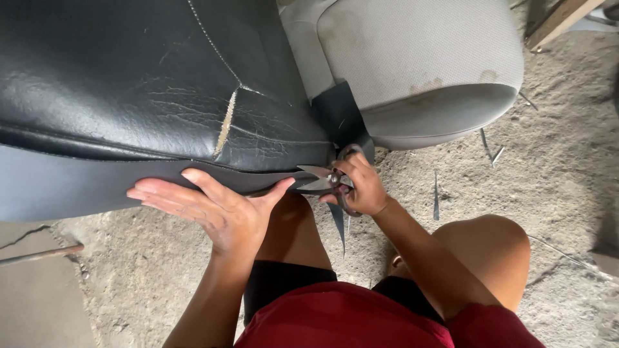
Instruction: Trimming excess vinyl from a motorcycle seat and cutting out a new upholstery panel from a roll of material using scissors.
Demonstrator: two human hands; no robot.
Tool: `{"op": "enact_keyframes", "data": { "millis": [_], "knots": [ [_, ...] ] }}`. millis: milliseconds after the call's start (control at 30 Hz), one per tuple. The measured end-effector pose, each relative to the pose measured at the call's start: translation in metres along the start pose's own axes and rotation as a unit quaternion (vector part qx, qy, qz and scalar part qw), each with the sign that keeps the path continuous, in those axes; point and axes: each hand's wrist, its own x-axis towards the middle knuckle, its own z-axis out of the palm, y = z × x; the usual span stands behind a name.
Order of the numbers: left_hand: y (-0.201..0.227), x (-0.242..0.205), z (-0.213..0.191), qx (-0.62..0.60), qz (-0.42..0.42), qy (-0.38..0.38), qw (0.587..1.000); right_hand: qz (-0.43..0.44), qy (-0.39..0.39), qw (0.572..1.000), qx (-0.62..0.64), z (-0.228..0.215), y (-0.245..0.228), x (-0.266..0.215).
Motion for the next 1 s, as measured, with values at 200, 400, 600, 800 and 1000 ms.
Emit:
{"op": "enact_keyframes", "data": {
  "millis": [200, 400, 600, 800, 1000],
  "knots": [
    [-0.002, -0.001, 0.004, 0.008, -0.003, 0.000, 1.000, -0.007, -0.007, 1.000, 0.012, 0.001, 0.010, 0.002],
    [-0.003, -0.002, 0.003, 0.013, -0.017, -0.020, 1.000, 0.044, -0.057, 0.997, -0.031, -0.001, 0.036, -0.025],
    [-0.001, 0.000, 0.006, 0.014, -0.024, -0.012, 1.000, 0.062, -0.083, 0.993, -0.054, 0.004, 0.057, -0.041],
    [0.001, 0.000, 0.002, 0.020, -0.018, -0.017, 1.000, 0.112, -0.117, 0.987, 0.016, -0.005, 0.032, -0.023],
    [0.003, 0.003, 0.000, 0.031, -0.010, -0.015, 0.999, 0.122, -0.126, 0.984, 0.017, -0.010, 0.024, -0.024]
  ]
}}
